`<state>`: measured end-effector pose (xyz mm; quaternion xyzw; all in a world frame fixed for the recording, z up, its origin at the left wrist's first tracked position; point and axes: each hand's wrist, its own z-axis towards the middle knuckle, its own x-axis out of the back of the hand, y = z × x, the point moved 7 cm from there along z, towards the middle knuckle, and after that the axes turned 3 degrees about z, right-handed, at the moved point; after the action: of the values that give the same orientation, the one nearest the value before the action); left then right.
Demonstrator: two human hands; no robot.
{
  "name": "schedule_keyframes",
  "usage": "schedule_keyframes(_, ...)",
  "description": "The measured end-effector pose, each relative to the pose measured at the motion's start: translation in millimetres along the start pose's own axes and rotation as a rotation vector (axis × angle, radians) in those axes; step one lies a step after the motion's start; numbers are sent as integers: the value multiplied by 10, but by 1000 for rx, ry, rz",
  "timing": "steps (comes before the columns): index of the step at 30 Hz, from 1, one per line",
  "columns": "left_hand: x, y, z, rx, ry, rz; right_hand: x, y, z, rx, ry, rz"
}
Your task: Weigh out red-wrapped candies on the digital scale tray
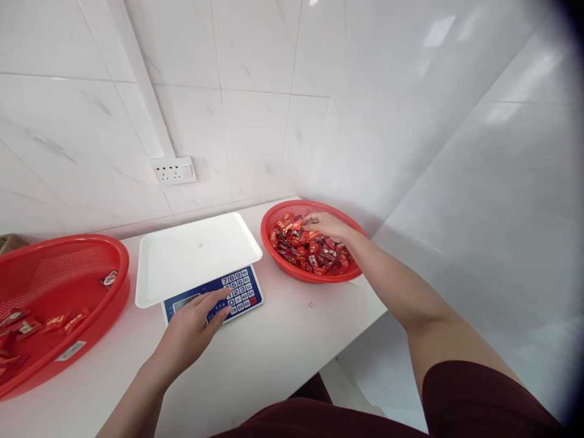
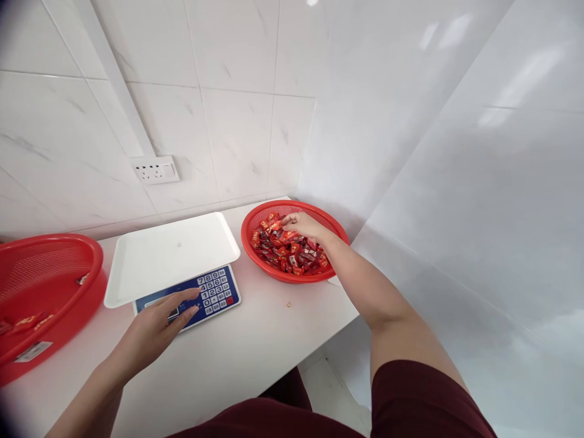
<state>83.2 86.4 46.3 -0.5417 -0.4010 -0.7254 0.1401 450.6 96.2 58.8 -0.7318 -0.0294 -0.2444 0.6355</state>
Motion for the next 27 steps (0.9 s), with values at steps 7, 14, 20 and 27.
schedule_keyframes(7,46,71,3,-28,-10,-61,-167,-359,-54,67,31,79)
schedule_keyframes(14,-185,531,-156,-212,-76,-323,-1224,-1069,-98,167,-273,234)
schedule_keyframes(20,-806,668,-366,-288,-274,-426,-2049,-1173,81,143,-395,135)
schedule_keyframes(27,-1289,330,-408,108,-397,-988,-2203,-1241,203,174,-306,210)
